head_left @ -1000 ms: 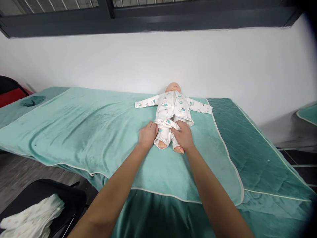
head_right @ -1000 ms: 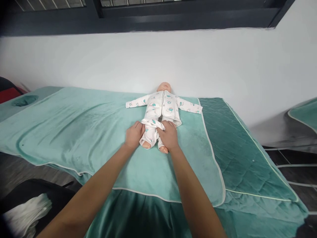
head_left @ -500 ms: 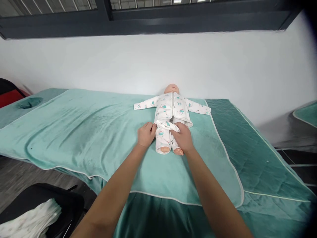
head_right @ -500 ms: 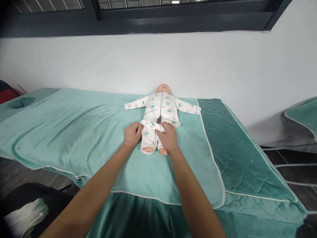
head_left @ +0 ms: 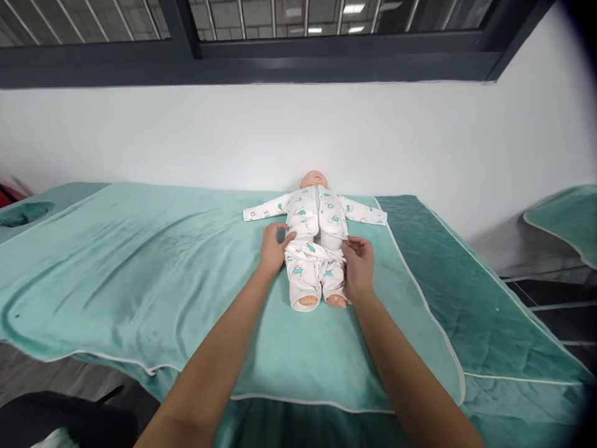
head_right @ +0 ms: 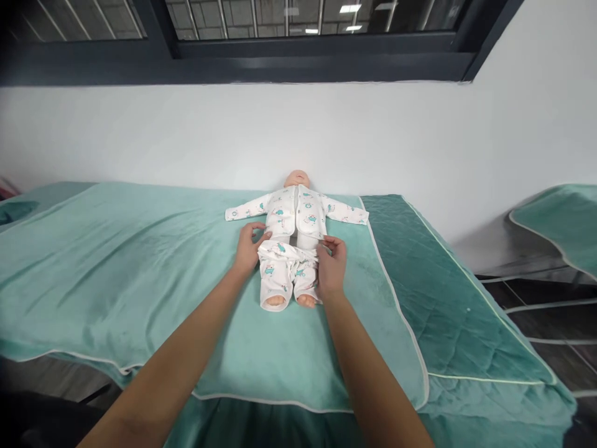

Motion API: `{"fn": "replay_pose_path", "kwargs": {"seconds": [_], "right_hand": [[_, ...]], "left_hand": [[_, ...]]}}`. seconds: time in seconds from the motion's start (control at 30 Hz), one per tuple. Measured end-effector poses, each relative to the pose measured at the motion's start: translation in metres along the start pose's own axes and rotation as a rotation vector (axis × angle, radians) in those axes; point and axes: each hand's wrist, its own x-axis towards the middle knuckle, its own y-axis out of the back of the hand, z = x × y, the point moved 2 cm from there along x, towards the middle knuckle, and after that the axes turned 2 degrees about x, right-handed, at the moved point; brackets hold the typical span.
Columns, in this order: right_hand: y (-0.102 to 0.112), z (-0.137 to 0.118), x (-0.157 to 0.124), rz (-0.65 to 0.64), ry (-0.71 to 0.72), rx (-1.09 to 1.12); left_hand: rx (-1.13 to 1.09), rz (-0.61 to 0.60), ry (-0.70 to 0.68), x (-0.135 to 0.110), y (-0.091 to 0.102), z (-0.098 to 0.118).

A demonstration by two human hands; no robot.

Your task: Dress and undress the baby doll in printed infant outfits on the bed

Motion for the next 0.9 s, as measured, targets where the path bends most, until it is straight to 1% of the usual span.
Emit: {"fn": "replay_pose_path", "kwargs": {"seconds": [0.07, 0.13, 0.23, 0.3, 0.37, 0.43, 0.5, 0.53, 0.6, 0.63, 0.77, 0.83, 0.9], "right_hand": [[-0.002, 0.001, 0.005, 0.000, 0.074, -0.187], [-0.006, -0.001, 0.010, 0.001, 0.179, -0.337], [-0.012, -0.001, 0.018, -0.016, 0.322, -0.457], [-0.016, 0.000, 0.023, -0.019, 0.384, -0.509], [-0.019, 0.001, 0.027, -0.001, 0.419, -0.557], [-0.021, 0.002, 0.029, 0.022, 0.428, -0.591], [-0.023, 0.004, 0.030, 0.005, 0.400, -0.567], [-0.023, 0.005, 0.030, -0.011, 0.364, -0.530], [-0.023, 0.008, 0.032, -0.037, 0.259, -0.433], [-0.022, 0.010, 0.033, -0.037, 0.203, -0.389], [-0.014, 0.016, 0.040, 0.094, 0.035, -0.223], [-0.009, 0.018, 0.044, 0.151, -0.029, -0.132], [-0.004, 0.018, 0.046, 0.148, -0.086, -0.043]], "left_hand": [[-0.020, -0.049, -0.115, 0.010, -0.006, -0.001], [0.024, -0.100, -0.235, 0.018, -0.011, -0.001], [0.101, -0.176, -0.399, 0.025, -0.017, -0.001], [0.124, -0.204, -0.473, 0.027, -0.019, -0.001], [0.153, -0.189, -0.525, 0.027, -0.019, 0.000], [0.182, -0.140, -0.560, 0.026, -0.017, 0.001], [0.202, -0.088, -0.577, 0.024, -0.015, 0.002], [0.207, -0.064, -0.570, 0.023, -0.014, 0.002], [0.203, -0.018, -0.500, 0.024, -0.013, 0.001], [0.189, -0.004, -0.429, 0.025, -0.013, -0.001], [0.035, 0.037, -0.052, 0.031, -0.009, -0.012], [-0.041, 0.136, 0.102, 0.030, -0.002, -0.017], [-0.023, 0.251, 0.227, 0.024, 0.009, -0.022]]}}
